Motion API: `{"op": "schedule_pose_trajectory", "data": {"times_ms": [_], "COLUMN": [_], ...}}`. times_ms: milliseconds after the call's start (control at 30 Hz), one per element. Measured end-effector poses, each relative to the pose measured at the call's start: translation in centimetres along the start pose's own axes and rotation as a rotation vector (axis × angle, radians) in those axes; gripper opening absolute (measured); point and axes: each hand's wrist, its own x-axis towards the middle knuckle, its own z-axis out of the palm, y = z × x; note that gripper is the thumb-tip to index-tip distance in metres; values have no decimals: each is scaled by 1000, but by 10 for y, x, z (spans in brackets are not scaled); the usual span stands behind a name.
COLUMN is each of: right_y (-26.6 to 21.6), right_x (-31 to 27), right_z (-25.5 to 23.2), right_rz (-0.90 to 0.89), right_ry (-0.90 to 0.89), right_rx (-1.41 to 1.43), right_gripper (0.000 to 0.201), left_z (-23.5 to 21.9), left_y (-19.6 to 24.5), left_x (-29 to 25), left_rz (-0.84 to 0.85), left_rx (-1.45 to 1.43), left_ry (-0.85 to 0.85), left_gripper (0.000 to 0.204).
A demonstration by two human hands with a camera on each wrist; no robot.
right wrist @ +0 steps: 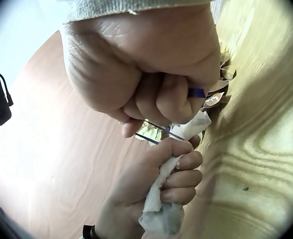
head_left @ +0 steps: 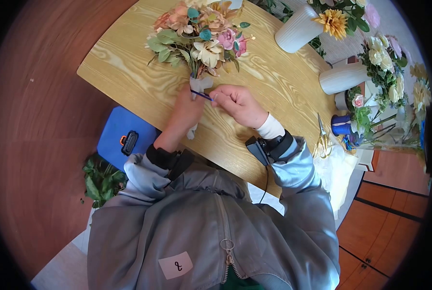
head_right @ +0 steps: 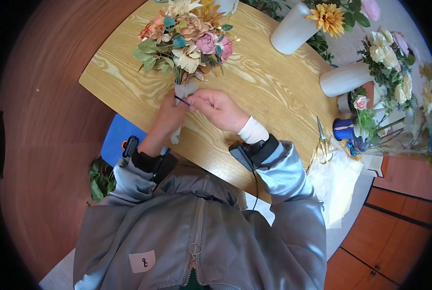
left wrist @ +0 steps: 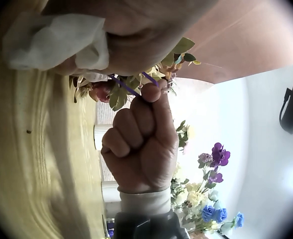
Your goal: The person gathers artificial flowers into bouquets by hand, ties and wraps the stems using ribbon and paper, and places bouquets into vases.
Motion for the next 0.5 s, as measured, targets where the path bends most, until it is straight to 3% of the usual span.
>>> {"op": "schedule_pose_trajectory", "data": {"times_ms": [33, 67, 133, 167, 233, 267, 400, 500], "right_y": [-4, -5, -6, -7, -18, -23, -21, -27], "right_x": [1, 1, 6, 9, 13, 15, 25, 26], "right_z": [1, 1, 2, 3, 3, 2, 2, 1], "right_rz": [5, 11, 4, -1, -4, -8, -83, 50], "right_ry": [-27, -55, -33, -11, -40, -73, -112, -141], "right_rx": [15, 29, 12, -6, -39, -73, -86, -176], "right_gripper": [22, 22, 22, 22, 23, 23, 24, 24], "left_z": [1, 0, -3, -3, -3, -2, -3, -6], "left_y": [1, 1, 4, 1, -4, -5, -2, 6], "left_x": [0, 0, -1, -1, -1, -1, -1, -4], "left_rz": [124, 125, -36, -36, 138, 138, -13, -78], "left_rx": [44, 46, 56, 57, 63, 63, 9, -43], "left_ry": [42, 43, -35, -36, -16, -16, -18, -38], "left_gripper": [21, 21, 26, 26, 29, 29, 30, 27]}}
